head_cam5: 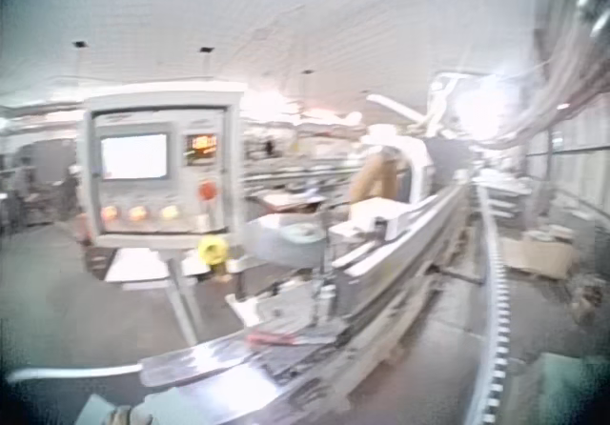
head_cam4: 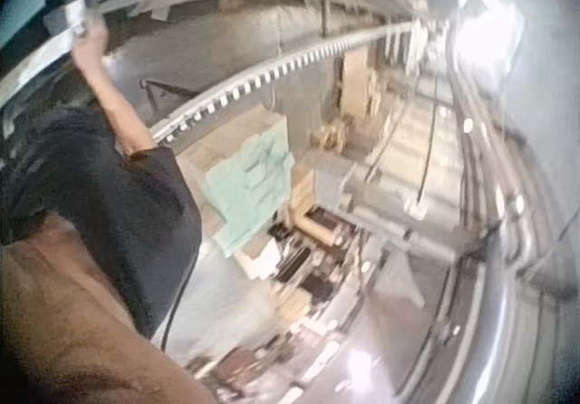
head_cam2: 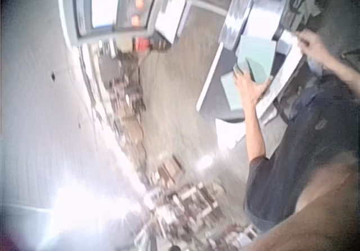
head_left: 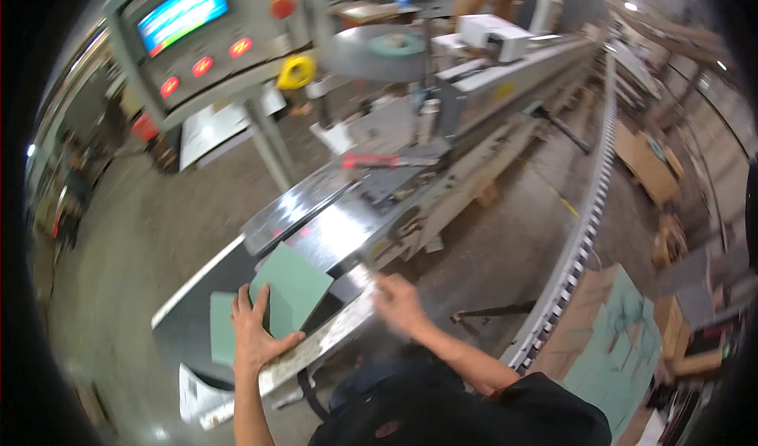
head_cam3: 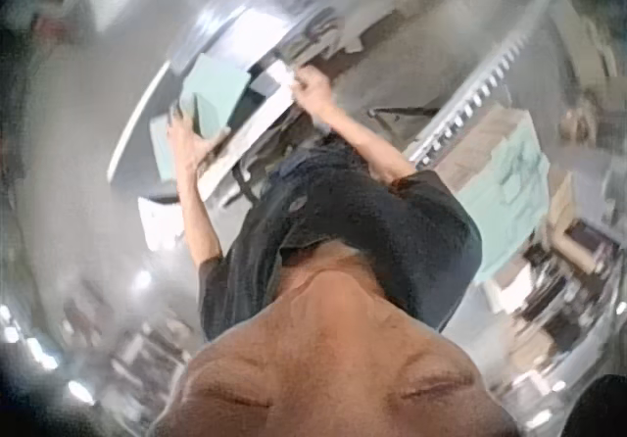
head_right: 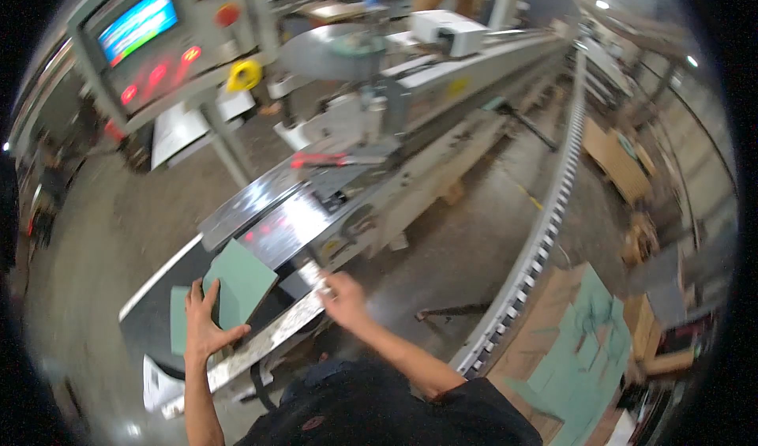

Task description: The person repeatedly places light green rectangular wood panels onto a conveyor belt feeding a sanding machine, then retrieves them after processing. The person stacks the finished panels on a nearby table and occasionally picks up new panels from a stack on the floor.

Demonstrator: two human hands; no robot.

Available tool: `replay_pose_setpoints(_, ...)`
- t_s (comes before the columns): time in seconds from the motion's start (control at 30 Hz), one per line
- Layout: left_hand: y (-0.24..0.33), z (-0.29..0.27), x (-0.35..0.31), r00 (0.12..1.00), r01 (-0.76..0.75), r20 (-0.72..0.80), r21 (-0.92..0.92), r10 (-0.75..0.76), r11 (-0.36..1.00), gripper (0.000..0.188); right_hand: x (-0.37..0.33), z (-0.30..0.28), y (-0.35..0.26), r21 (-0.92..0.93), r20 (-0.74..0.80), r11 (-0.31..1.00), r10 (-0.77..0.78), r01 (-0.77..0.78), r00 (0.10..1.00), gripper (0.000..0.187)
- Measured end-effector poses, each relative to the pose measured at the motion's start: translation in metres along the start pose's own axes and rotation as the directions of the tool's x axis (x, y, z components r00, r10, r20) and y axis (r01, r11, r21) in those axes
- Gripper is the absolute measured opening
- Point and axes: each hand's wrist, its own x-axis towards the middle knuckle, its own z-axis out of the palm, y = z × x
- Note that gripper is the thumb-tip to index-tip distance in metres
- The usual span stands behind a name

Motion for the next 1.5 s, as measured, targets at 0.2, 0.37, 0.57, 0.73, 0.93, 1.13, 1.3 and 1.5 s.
replay_pose_setpoints(0.2,0.027,0.067,0.076,0.982,-0.172,0.077,0.016,0.17,0.985,0.113,0.002,0.022,-0.023,0.099,0.013,0.991,0.089,-0.09,0.996,0.059)
replay_pose_setpoints(0.37,0.016,0.098,0.1,0.974,-0.225,0.02,-0.035,0.226,0.974,0.099,0.009,0.039,-0.021,0.026,-0.15,0.997,0.073,-0.07,0.986,0.064)
replay_pose_setpoints(0.57,-0.009,0.119,0.111,0.968,-0.248,0.008,-0.15,0.252,0.957,0.085,0.015,0.077,-0.022,-0.069,-0.206,0.993,0.077,-0.092,0.976,0.074)
replay_pose_setpoints(0.73,-0.032,0.132,0.123,0.961,-0.259,0.089,-0.049,0.263,0.965,0.082,0.013,0.118,-0.023,0.031,-0.208,0.988,0.152,-0.148,0.966,0.093)
replay_pose_setpoints(0.93,-0.055,0.112,0.121,0.959,-0.247,0.111,-0.111,0.259,0.962,0.085,0.015,0.128,-0.033,0.087,-0.16,0.983,0.174,-0.162,0.972,0.106)
replay_pose_setpoints(1.13,-0.043,0.107,0.087,0.952,-0.305,-0.042,-0.138,0.302,0.942,0.077,0.016,0.127,-0.039,-0.042,-0.265,0.968,0.229,-0.248,0.937,0.109)
replay_pose_setpoints(1.3,-0.033,0.108,0.067,0.975,-0.218,-0.074,-0.118,0.211,0.969,0.071,0.014,0.13,-0.034,-0.095,-0.301,0.982,0.125,-0.161,0.945,0.114)
replay_pose_setpoints(1.5,-0.029,0.114,0.058,0.989,-0.136,-0.055,-0.043,0.134,0.99,0.068,0.012,0.131,-0.024,-0.1,-0.239,0.99,0.075,-0.101,0.968,0.115)
